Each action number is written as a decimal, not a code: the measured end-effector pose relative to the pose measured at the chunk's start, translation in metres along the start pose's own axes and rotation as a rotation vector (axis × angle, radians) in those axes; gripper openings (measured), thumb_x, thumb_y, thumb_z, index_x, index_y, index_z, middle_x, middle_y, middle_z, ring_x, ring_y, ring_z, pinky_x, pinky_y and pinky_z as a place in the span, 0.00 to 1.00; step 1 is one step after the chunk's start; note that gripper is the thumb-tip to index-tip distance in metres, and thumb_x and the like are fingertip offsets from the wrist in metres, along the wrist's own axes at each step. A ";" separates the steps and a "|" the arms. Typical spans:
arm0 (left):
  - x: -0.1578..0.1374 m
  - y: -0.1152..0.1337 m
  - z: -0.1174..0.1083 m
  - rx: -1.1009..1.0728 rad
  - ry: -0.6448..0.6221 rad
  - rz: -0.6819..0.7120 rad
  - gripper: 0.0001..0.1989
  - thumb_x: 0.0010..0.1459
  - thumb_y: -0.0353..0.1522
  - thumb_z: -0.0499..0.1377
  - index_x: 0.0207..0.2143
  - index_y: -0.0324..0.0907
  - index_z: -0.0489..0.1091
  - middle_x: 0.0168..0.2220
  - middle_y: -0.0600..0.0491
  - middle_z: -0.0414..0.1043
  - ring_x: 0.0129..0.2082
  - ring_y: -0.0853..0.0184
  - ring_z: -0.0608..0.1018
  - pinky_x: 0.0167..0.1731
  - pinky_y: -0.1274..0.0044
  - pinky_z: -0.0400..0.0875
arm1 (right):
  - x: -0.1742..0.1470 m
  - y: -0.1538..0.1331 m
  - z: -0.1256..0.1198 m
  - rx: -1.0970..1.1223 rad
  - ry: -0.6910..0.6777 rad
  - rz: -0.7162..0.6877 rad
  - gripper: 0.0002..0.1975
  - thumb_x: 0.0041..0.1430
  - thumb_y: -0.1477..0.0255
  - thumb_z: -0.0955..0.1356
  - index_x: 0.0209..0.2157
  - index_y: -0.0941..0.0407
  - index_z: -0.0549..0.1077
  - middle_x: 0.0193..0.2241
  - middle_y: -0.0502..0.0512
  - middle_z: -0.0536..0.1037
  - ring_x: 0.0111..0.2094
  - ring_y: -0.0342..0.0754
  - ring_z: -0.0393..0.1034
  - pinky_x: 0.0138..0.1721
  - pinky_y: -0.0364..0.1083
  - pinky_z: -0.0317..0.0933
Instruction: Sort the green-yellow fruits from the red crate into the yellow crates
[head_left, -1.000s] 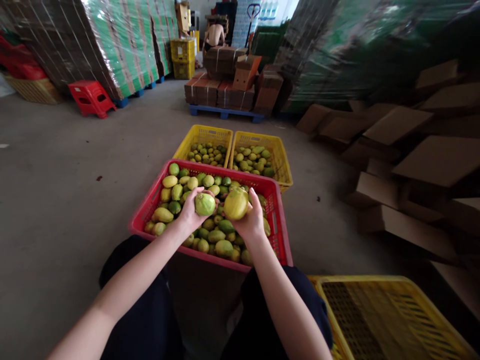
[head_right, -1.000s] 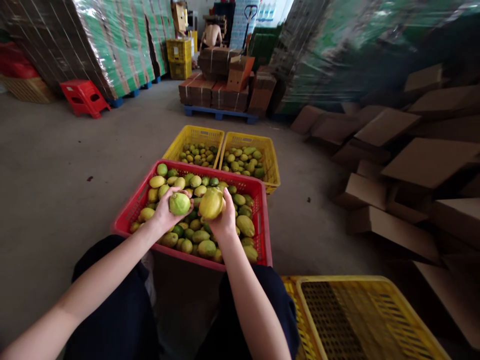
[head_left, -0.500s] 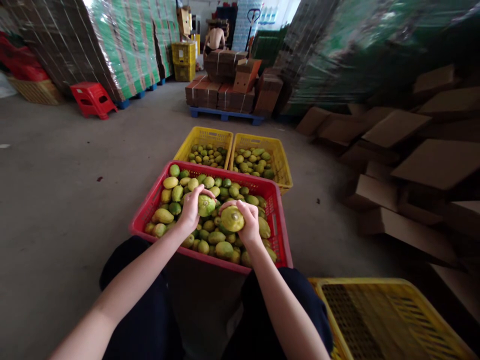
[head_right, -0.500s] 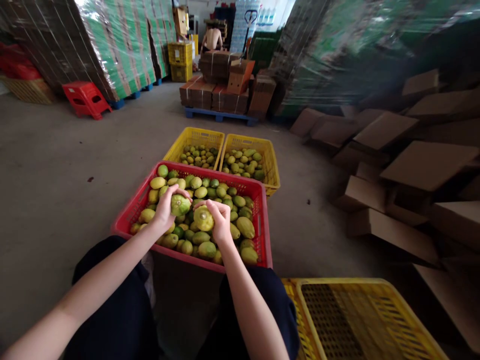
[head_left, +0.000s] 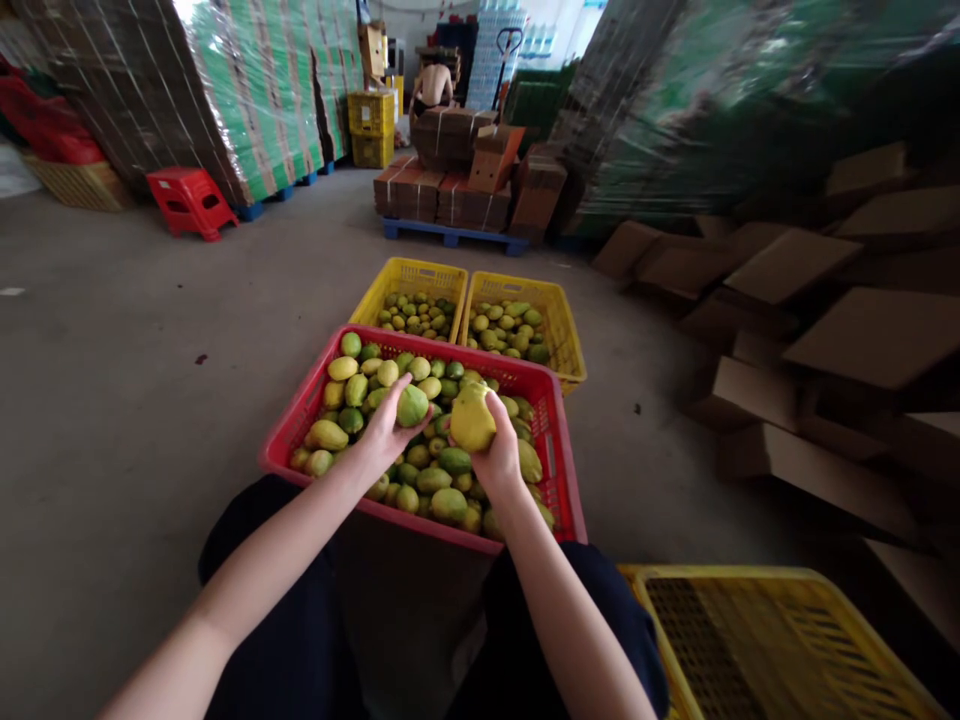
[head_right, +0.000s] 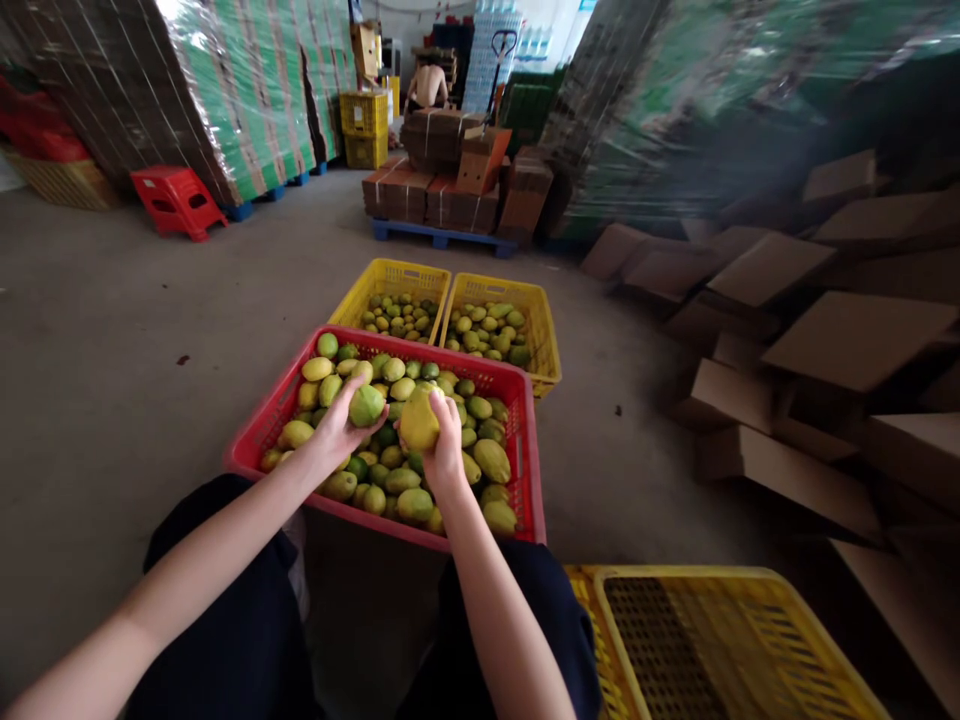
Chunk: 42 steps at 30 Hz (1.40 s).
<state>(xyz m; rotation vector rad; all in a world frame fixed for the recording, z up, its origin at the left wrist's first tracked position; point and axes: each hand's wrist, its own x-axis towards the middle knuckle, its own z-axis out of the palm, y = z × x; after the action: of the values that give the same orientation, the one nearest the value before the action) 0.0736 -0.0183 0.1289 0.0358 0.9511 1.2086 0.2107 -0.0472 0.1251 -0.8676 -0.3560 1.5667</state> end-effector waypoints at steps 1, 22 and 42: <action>0.000 0.000 0.001 0.004 -0.003 -0.011 0.07 0.58 0.35 0.62 0.34 0.41 0.69 0.27 0.54 0.73 0.24 0.70 0.76 0.26 0.78 0.77 | 0.000 -0.001 0.000 -0.005 0.002 -0.014 0.11 0.48 0.65 0.73 0.32 0.53 0.71 0.23 0.46 0.76 0.23 0.47 0.74 0.20 0.42 0.66; -0.006 -0.001 -0.001 0.029 -0.056 -0.104 0.16 0.67 0.35 0.45 0.39 0.40 0.72 0.32 0.45 0.76 0.40 0.59 0.80 0.35 0.70 0.79 | 0.002 -0.011 0.005 0.081 0.163 0.249 0.05 0.56 0.69 0.67 0.29 0.56 0.71 0.19 0.49 0.76 0.17 0.46 0.71 0.18 0.43 0.66; -0.006 0.006 -0.002 -0.095 0.012 -0.045 0.14 0.62 0.39 0.54 0.44 0.39 0.70 0.29 0.49 0.74 0.29 0.64 0.79 0.29 0.74 0.79 | 0.007 -0.005 0.002 0.079 0.266 0.299 0.14 0.64 0.62 0.63 0.31 0.55 0.71 0.18 0.50 0.77 0.18 0.46 0.73 0.19 0.44 0.70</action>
<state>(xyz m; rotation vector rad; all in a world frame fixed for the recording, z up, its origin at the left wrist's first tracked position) 0.0675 -0.0212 0.1346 -0.0679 0.8992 1.2126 0.2131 -0.0393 0.1275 -1.0892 0.0290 1.6981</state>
